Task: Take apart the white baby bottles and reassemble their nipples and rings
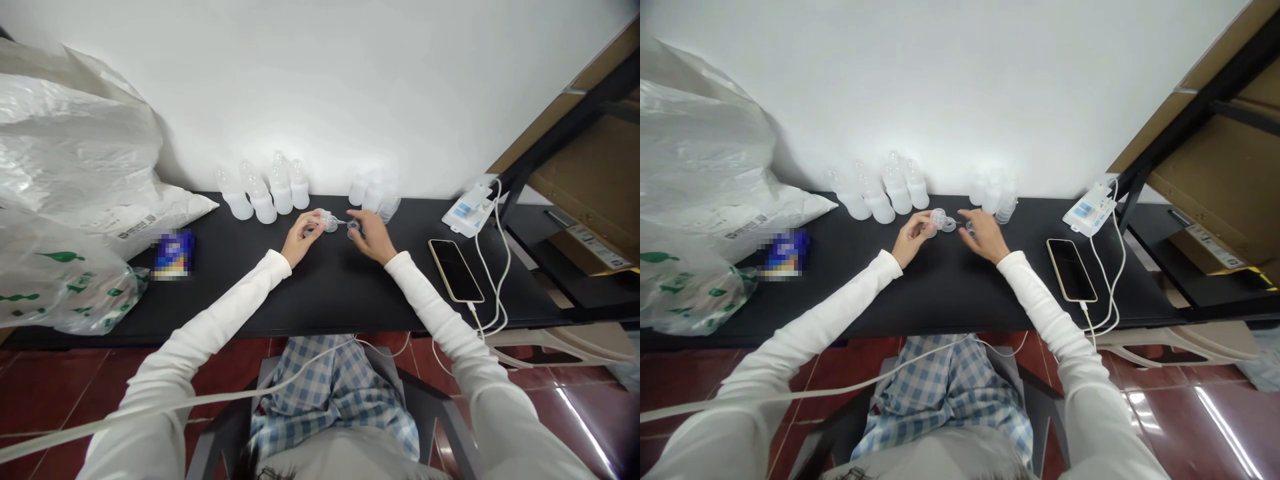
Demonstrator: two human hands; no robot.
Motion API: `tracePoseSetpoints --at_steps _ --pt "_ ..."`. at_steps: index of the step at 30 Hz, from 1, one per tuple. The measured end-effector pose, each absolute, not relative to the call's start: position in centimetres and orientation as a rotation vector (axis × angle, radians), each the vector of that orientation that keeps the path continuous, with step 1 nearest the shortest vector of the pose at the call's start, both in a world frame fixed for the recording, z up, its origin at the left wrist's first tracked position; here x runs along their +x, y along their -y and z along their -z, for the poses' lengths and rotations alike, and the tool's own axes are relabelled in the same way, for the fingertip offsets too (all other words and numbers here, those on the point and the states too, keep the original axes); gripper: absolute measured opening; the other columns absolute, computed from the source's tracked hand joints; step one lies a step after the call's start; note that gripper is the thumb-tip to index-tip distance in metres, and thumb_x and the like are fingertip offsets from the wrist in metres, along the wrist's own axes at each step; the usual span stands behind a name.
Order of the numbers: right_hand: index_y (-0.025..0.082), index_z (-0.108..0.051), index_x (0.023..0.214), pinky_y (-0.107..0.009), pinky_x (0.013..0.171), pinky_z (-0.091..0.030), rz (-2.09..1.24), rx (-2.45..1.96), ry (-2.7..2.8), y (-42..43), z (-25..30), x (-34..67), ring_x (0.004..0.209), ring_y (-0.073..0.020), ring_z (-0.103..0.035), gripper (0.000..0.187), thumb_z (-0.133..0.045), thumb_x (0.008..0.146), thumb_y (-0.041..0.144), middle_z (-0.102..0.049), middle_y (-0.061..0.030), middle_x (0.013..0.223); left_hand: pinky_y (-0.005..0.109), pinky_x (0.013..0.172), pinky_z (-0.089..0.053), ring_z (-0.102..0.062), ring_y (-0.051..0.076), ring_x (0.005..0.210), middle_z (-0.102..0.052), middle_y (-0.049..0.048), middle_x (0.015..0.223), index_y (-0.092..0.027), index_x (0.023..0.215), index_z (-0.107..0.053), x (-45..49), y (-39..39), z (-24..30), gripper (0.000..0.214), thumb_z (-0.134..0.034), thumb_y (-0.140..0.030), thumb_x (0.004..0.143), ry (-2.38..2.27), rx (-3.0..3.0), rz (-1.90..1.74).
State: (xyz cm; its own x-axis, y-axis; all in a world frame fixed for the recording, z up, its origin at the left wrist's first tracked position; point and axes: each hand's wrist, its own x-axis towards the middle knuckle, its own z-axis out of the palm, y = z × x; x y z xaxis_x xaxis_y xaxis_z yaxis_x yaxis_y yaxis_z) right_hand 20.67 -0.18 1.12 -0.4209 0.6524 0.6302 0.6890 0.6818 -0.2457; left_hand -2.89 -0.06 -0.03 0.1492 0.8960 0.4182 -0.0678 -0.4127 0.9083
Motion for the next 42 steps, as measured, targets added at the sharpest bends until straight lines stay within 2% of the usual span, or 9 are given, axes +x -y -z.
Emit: tracePoseSetpoints --at_steps 3,6,13,18,22,25,31,36,42 --pt "0.02 -0.053 0.12 -0.039 0.083 -0.053 -0.162 -0.909 2.161 0.8 -0.1 17.6 0.089 -0.0227 -0.063 0.038 -0.045 0.099 0.049 -0.065 -0.0112 0.101 0.037 0.102 -0.048 -0.062 0.023 0.121 -0.067 0.0115 0.119 -0.02 0.085 -0.059 -2.4 0.9 0.0 0.043 -0.07 -0.062 0.081 -0.752 1.559 -1.336" --pt "0.021 -0.05 0.113 -0.033 0.076 -0.055 -0.361 -0.891 2.031 1.4 0.2 16.3 0.082 -0.018 -0.063 0.031 -0.047 0.099 0.048 -0.064 -0.0077 0.097 0.034 0.096 -0.051 -0.068 0.019 0.105 -0.069 0.0071 0.103 -0.022 0.091 -0.055 -2.4 1.1 0.3 0.042 -0.07 -0.06 0.083 -0.731 1.537 -1.35" --pt "0.023 -0.05 0.108 -0.029 0.067 -0.054 -0.495 -0.895 1.918 2.2 0.2 15.7 0.07 -0.0129 -0.058 0.024 -0.057 0.089 0.036 -0.062 -0.0012 0.088 0.031 0.087 -0.053 -0.067 0.018 0.095 -0.068 0.0097 0.116 -0.024 0.117 -0.061 -2.8 1.4 0.1 0.051 -0.065 -0.064 0.084 -0.76 1.668 -1.294" --pt "0.023 -0.056 0.095 -0.028 0.07 -0.053 -0.328 -0.883 2.084 2.1 0.2 15.6 0.07 -0.0139 -0.056 0.009 -0.049 0.09 0.025 -0.06 -0.0008 0.08 0.027 0.071 -0.048 -0.06 0.014 0.077 -0.067 0.0047 0.093 -0.021 0.097 -0.067 -2.4 2.0 -0.2 0.051 -0.056 -0.07 0.087 -0.856 1.69 -1.285" --pt "0.025 -0.061 0.096 -0.031 0.074 -0.051 -0.103 -0.811 2.314 1.6 -0.8 16.9 0.076 -0.0174 -0.058 0.016 -0.045 0.094 0.022 -0.063 -0.0037 0.082 0.025 0.055 -0.039 -0.048 0.011 0.058 -0.056 -0.0005 0.068 -0.02 0.075 -0.058 -3.3 0.7 0.2 0.055 -0.056 -0.074 0.084 -1.019 1.48 -1.361" --pt "0.024 -0.061 0.098 -0.032 0.075 -0.05 -0.015 -0.983 2.215 0.5 -2.2 19.1 0.077 -0.0186 -0.059 0.011 -0.052 0.091 0.024 -0.064 -0.0044 0.084 0.026 0.05 -0.034 -0.043 0.01 0.05 -0.051 -0.0027 0.06 -0.022 0.072 -0.052 -5.2 -1.2 0.7 0.051 -0.057 -0.071 0.084 -1.208 1.24 -1.507" --pt "0.018 -0.06 0.113 -0.033 0.075 -0.046 0.063 -1.446 2.191 -2.7 -5.3 23.6 0.084 -0.0221 -0.059 0.025 -0.057 0.089 0.024 -0.065 -0.0092 0.095 0.026 0.067 -0.047 -0.064 0.013 0.073 -0.065 -0.0012 0.083 -0.023 0.085 -0.047 -7.6 -2.9 1.7 0.047 -0.084 -0.046 0.067 -1.291 1.323 -1.41" --pt "0.012 -0.069 0.111 -0.036 0.086 -0.046 0.233 -1.806 2.528 -4.6 -6.7 22.7 0.104 -0.0281 -0.063 0.025 -0.055 0.091 0.015 -0.067 -0.017 0.11 0.031 0.08 -0.05 -0.067 0.018 0.096 -0.068 0.0042 0.102 -0.023 0.089 -0.048 -7.4 -2.5 2.0 0.037 -0.079 -0.034 0.073 -1.473 1.608 -1.256" --pt "0.015 -0.075 0.111 -0.035 0.09 -0.046 0.117 -2.016 2.643 -5.5 -7.4 20.8 0.11 -0.0287 -0.065 0.026 -0.063 0.088 0.013 -0.069 -0.0175 0.121 0.036 0.087 -0.051 -0.065 0.022 0.104 -0.07 0.0066 0.107 -0.023 0.092 -0.05 -7.6 -3.2 2.6 0.029 -0.074 -0.033 0.08 -1.544 1.741 -1.16"
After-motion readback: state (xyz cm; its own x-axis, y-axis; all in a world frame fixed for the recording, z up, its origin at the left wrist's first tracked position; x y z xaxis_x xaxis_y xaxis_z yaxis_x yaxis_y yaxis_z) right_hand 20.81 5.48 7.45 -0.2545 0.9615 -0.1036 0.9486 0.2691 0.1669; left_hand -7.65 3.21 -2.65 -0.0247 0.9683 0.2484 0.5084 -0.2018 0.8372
